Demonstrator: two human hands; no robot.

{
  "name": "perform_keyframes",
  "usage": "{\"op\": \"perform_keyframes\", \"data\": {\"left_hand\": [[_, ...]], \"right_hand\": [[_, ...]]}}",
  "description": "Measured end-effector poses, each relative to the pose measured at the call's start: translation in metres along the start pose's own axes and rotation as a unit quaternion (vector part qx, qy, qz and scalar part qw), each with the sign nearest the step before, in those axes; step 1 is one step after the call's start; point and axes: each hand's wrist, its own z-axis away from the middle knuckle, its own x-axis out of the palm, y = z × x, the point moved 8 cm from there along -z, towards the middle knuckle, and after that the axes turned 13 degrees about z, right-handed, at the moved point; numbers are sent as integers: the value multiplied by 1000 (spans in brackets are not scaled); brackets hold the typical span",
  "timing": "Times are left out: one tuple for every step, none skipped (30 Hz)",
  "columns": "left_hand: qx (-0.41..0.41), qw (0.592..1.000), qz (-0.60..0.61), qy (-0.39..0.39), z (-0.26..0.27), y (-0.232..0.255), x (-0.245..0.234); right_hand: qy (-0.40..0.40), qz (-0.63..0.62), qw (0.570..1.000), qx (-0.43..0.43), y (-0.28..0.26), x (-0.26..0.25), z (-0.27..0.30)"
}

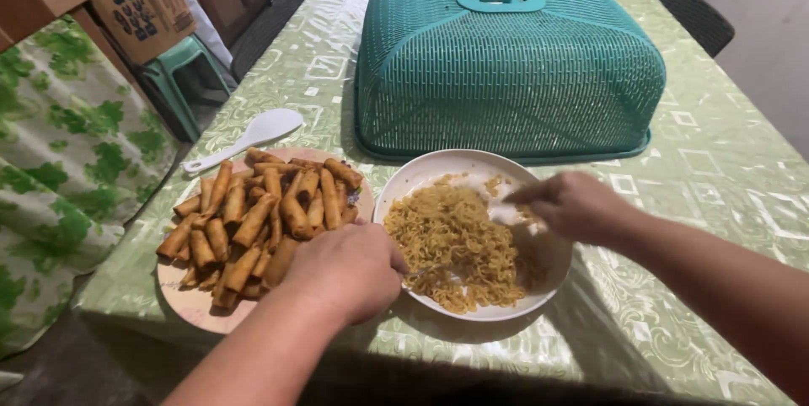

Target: Drying a bowl and arranging noodles and spring rolls on a plate at a dining table.

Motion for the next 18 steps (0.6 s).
{"op": "perform_keyframes", "data": {"left_hand": [[1, 1000, 0, -1, -3, 1, 1], [9, 1000, 1, 7, -6, 3, 1], [18, 1000, 2, 16, -10, 6, 0], [21, 1000, 3, 14, -16, 5, 4], [29, 999, 8, 32, -23, 7, 5], [38, 998, 13, 49, -29, 8, 6], [42, 998, 13, 47, -33, 9, 8], [50, 997, 25, 61, -37, 11, 8], [58, 995, 37, 76, -41, 12, 8], [62, 995, 37, 75, -41, 16, 8], [50, 995, 41, 78, -42, 16, 8], [38, 995, 44, 82, -42, 15, 7], [38, 995, 43, 82, -37, 16, 3], [35, 996, 28, 78, -33, 16, 0], [31, 997, 14, 73, -28, 16, -2], [30, 997, 13, 73, -22, 15, -9], [11, 998, 3, 63, -17, 12, -13], [-9, 999, -7, 53, -12, 9, -17]], "right_hand": [[0, 1, 1000, 2, 10, 3, 2], [49, 13, 994, -98, 4, -2, 5], [98, 24, 975, -196, -1, -6, 13], [97, 25, 976, -193, -5, -12, 30], [152, 83, 962, -209, -13, -25, 51], [205, 141, 942, -224, -21, -36, 73], [206, 142, 943, -220, -18, -34, 80], [227, 154, 938, -212, -15, -35, 89], [249, 166, 932, -205, -12, -35, 98], [250, 167, 932, -201, -6, -32, 102], [257, 162, 928, -214, -3, -29, 105], [264, 157, 924, -227, -1, -26, 109], [264, 155, 925, -227, 1, -25, 112], [237, 172, 936, -198, 6, -21, 111], [209, 188, 945, -169, 12, -16, 110], [209, 187, 945, -170, 15, -16, 111], [227, 169, 943, -173, 18, -18, 112], [244, 152, 942, -176, 22, -20, 114]]}}
